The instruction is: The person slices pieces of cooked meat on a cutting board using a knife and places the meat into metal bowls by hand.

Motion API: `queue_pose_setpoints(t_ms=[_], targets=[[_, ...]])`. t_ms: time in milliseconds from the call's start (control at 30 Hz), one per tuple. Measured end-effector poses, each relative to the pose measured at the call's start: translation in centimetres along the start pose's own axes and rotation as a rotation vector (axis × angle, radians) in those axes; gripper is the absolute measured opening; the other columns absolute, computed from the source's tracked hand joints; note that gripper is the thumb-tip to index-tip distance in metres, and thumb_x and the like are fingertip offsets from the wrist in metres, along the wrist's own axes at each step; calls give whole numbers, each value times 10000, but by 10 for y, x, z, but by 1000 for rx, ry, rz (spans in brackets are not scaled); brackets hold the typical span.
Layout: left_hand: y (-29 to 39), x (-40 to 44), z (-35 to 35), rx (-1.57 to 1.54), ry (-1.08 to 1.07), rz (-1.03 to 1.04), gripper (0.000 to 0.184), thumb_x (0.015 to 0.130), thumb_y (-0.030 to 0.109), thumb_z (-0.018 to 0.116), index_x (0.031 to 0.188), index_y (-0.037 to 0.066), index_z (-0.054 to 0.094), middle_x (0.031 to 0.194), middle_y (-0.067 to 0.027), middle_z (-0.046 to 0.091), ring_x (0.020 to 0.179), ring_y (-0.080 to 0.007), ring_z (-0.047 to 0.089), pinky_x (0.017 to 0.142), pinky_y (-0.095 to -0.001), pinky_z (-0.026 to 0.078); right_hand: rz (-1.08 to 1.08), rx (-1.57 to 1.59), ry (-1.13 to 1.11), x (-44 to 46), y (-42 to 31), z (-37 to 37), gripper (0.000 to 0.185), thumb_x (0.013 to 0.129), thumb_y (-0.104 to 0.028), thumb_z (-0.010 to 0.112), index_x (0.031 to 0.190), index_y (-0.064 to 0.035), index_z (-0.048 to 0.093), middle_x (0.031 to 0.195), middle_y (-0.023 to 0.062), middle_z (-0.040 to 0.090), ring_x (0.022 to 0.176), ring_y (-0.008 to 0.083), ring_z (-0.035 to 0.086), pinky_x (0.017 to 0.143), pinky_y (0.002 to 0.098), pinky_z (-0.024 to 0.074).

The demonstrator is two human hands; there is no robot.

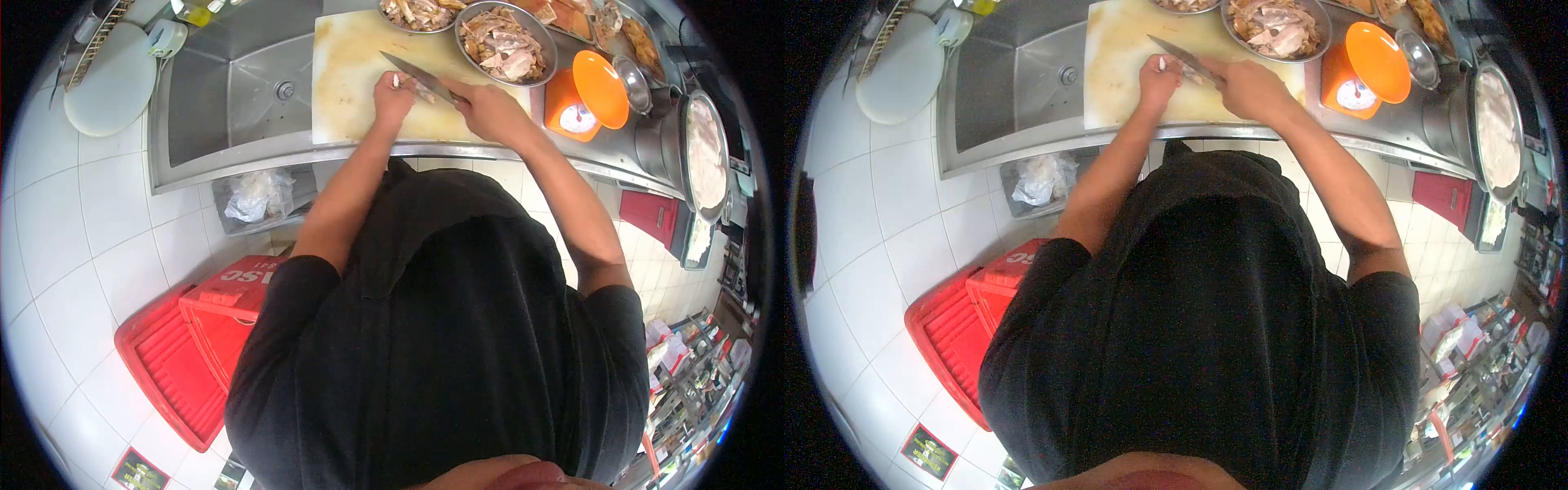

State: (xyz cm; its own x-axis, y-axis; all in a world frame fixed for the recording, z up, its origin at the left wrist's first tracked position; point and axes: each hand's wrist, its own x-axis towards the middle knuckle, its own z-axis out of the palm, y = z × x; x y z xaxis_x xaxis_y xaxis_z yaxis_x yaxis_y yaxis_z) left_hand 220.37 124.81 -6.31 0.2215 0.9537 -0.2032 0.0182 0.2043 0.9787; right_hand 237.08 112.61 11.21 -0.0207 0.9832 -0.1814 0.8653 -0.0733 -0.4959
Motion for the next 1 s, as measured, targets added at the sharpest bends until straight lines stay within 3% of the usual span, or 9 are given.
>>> queue_pose_setpoints(t_ms=[367, 467, 633, 767, 900, 1000], targets=[[-9, 1, 2, 27, 21, 12, 151, 942, 44, 748, 1044, -15, 654, 769, -53, 673, 613, -110, 616, 535, -277, 513, 96, -6, -68, -23, 10, 10, 538, 1001, -177, 602, 1528, -270, 550, 955, 246, 742, 887, 445, 709, 833, 534, 555], [-2, -6, 3, -5, 40, -15, 165, 925, 55, 761, 1028, -24, 661, 756, -64, 684, 594, -119, 632, 526, -287, 509, 81, -40, -77, -51, 18, 5, 589, 1000, -177, 610, 1566, -288, 494, 957, 252, 741, 871, 446, 712, 821, 542, 556], [10, -11, 2, 71, 40, -84, 179, 909, 62, 755, 1021, -34, 654, 738, -90, 688, 554, -152, 644, 507, -307, 515, 135, 40, -29, -15, 32, 68, 695, 1003, -180, 617, 1626, -354, 362, 927, 267, 733, 843, 443, 723, 792, 543, 568], [12, -1, -7, 113, 4, -132, 137, 925, 57, 721, 1021, -16, 657, 767, -93, 698, 575, -154, 641, 534, -300, 523, 121, 28, -6, -1, 38, 72, 731, 1004, -184, 619, 1637, -391, 318, 905, 278, 726, 839, 452, 720, 778, 542, 575], [20, -6, -16, 124, 23, -162, 126, 933, 78, 717, 1016, 1, 661, 781, -92, 701, 586, -154, 638, 549, -302, 518, 84, 62, 20, -25, 46, 73, 712, 1000, -211, 600, 1638, -363, 322, 913, 253, 736, 853, 447, 722, 809, 545, 578], [7, -8, -32, 152, 30, -141, 203, 873, 96, 721, 1043, -11, 689, 757, -128, 716, 597, -168, 667, 555, -335, 527, 153, 42, -17, -51, 48, 65, 700, 998, -201, 610, 1629, -358, 350, 1017, 234, 753, 926, 444, 725, 873, 530, 578]])
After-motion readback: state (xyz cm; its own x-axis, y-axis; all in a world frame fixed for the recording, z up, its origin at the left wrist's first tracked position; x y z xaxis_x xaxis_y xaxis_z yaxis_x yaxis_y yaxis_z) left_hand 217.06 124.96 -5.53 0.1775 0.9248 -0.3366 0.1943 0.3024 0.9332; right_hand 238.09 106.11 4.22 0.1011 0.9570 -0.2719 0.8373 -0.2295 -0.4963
